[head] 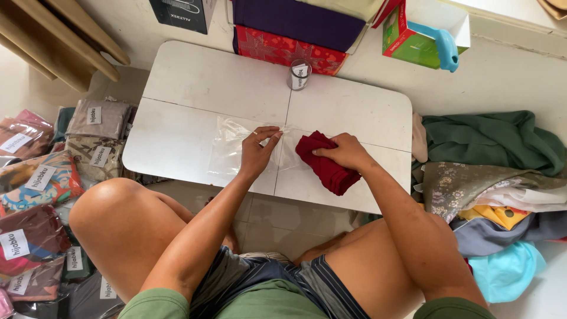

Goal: The person folds a maroon piece of fabric on a white table, using a lint roller to smooth the surface. They then place the folded fabric into a clear plastic bag and seal it.

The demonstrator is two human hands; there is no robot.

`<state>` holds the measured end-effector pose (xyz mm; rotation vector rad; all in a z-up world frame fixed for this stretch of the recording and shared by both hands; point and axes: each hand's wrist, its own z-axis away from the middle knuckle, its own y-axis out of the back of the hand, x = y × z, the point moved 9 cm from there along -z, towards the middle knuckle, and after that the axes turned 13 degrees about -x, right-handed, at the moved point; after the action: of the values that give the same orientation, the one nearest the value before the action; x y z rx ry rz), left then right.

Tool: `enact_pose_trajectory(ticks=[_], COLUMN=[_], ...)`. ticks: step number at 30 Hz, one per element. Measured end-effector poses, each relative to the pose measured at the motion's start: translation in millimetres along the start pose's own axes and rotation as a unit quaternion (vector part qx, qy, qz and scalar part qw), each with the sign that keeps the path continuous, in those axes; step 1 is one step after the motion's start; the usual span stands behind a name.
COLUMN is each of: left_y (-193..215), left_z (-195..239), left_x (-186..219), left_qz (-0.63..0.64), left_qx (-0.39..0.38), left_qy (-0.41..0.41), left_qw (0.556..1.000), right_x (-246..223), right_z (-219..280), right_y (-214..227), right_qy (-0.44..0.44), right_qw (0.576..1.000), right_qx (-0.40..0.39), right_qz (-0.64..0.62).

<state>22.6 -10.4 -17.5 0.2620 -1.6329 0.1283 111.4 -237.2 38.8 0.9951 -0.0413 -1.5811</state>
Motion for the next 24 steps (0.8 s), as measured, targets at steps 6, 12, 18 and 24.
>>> enact_pose_trajectory(ticks=[6,12,18,24], left_y=[-6,-18,-27,-19], left_z=[-1,2,2,2], left_x=[2,17,25,39], left_qz=[0.013,0.014,0.030,-0.009], left_qx=[0.000,-0.022,-0.025,-0.019], left_qy=[0.007,-0.009,-0.042,-0.073], left_qw=[1.000,1.000,0.998,0.997], right_x=[-17,0,15,-46], right_z=[18,-6,-13,18], right_y=[-5,-8,-16,-17], right_qy=[-0.042,-0.038,-0.056,0.060], right_qw=[0.999,0.999,0.992,0.996], right_qx=[-0.025,0.015,0.013,-0.017], right_qz=[-0.003,0.006,-0.109,0.057])
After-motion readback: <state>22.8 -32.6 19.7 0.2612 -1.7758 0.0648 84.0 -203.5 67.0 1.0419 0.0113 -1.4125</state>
